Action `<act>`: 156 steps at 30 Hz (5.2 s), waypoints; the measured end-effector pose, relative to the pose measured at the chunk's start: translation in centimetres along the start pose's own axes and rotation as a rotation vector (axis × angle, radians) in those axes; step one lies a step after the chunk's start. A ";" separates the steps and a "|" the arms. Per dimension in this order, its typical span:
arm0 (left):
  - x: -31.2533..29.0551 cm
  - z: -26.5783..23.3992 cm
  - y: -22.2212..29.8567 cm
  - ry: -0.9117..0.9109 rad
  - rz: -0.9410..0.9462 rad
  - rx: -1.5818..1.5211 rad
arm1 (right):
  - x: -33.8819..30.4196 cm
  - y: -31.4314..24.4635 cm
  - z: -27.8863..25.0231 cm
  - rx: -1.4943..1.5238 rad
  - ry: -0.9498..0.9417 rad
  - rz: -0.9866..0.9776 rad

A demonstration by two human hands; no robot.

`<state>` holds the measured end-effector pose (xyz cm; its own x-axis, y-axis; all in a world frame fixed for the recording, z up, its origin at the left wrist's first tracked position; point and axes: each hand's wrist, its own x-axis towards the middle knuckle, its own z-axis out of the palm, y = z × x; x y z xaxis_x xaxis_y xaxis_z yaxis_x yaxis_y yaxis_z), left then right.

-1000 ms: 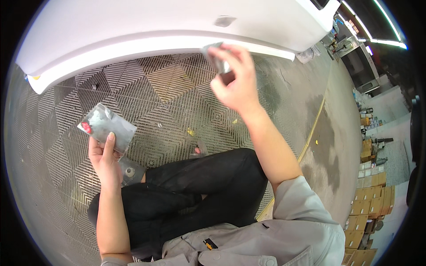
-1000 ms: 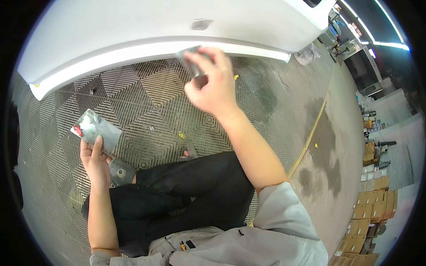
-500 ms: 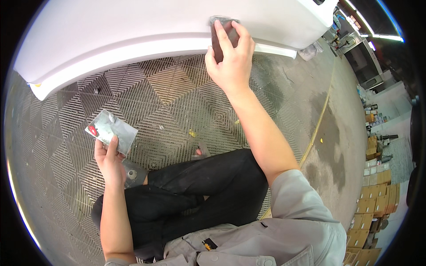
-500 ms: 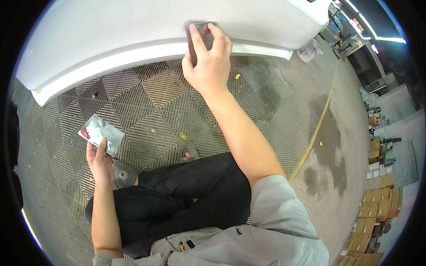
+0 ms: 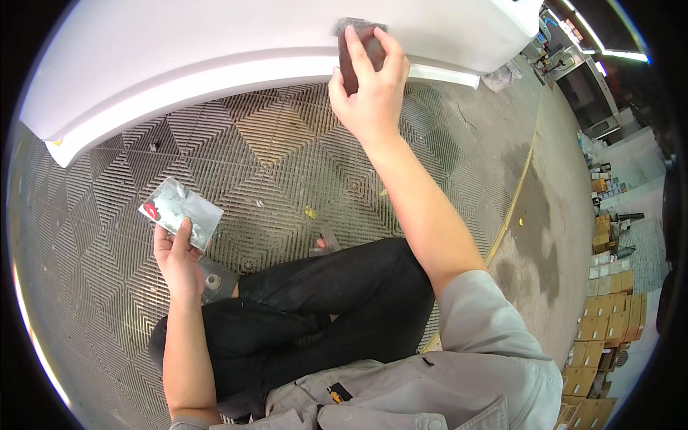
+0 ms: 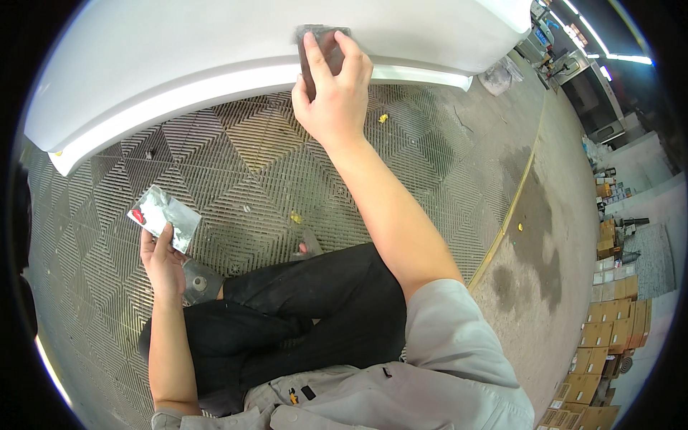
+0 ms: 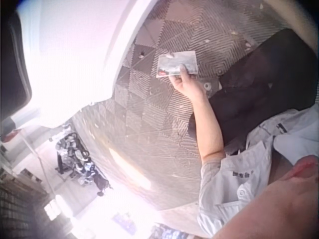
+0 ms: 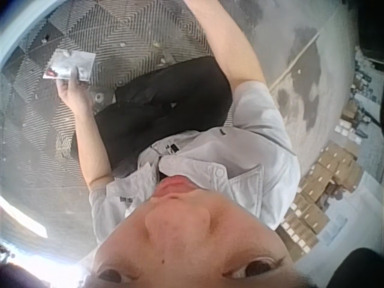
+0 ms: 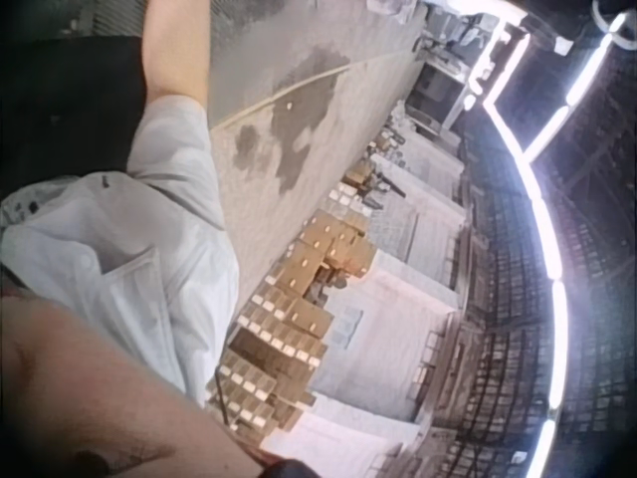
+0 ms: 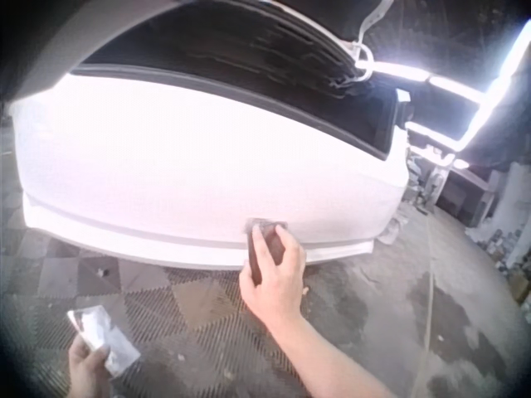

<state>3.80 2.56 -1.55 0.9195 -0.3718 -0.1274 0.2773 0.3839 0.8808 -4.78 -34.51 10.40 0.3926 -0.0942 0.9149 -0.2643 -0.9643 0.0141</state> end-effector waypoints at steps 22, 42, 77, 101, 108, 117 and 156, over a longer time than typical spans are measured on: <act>-0.1 -0.5 0.3 -0.057 0.002 -0.014 | -0.4 -1.2 -2.3 0.023 -0.014 0.058; -0.3 -0.2 0.2 -0.027 -0.005 0.012 | 0.1 -2.3 -3.0 -0.039 -0.185 0.144; -0.7 0.9 0.7 -0.001 -0.006 0.015 | 2.4 -1.6 -4.0 0.004 -0.124 0.150; -1.0 1.2 0.9 -0.015 -0.053 0.026 | -3.1 -7.4 -6.6 0.826 -0.449 0.406; -1.7 1.8 1.5 -0.163 -0.094 -0.150 | -7.2 -11.5 -7.1 1.625 -0.929 0.720; -2.4 2.2 2.1 -0.155 -0.098 -0.184 | -8.6 -14.3 -6.1 1.770 -0.934 0.617; -1.8 1.5 -0.7 -0.072 -0.118 0.190 | -9.6 -2.4 -12.4 0.922 -0.915 0.907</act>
<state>1.55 1.71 -1.30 0.8597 -0.4666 -0.2080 0.3180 0.1702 0.9327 -18.87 -28.23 6.55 0.8743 -0.4811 -0.0644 -0.2270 -0.2880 -0.9303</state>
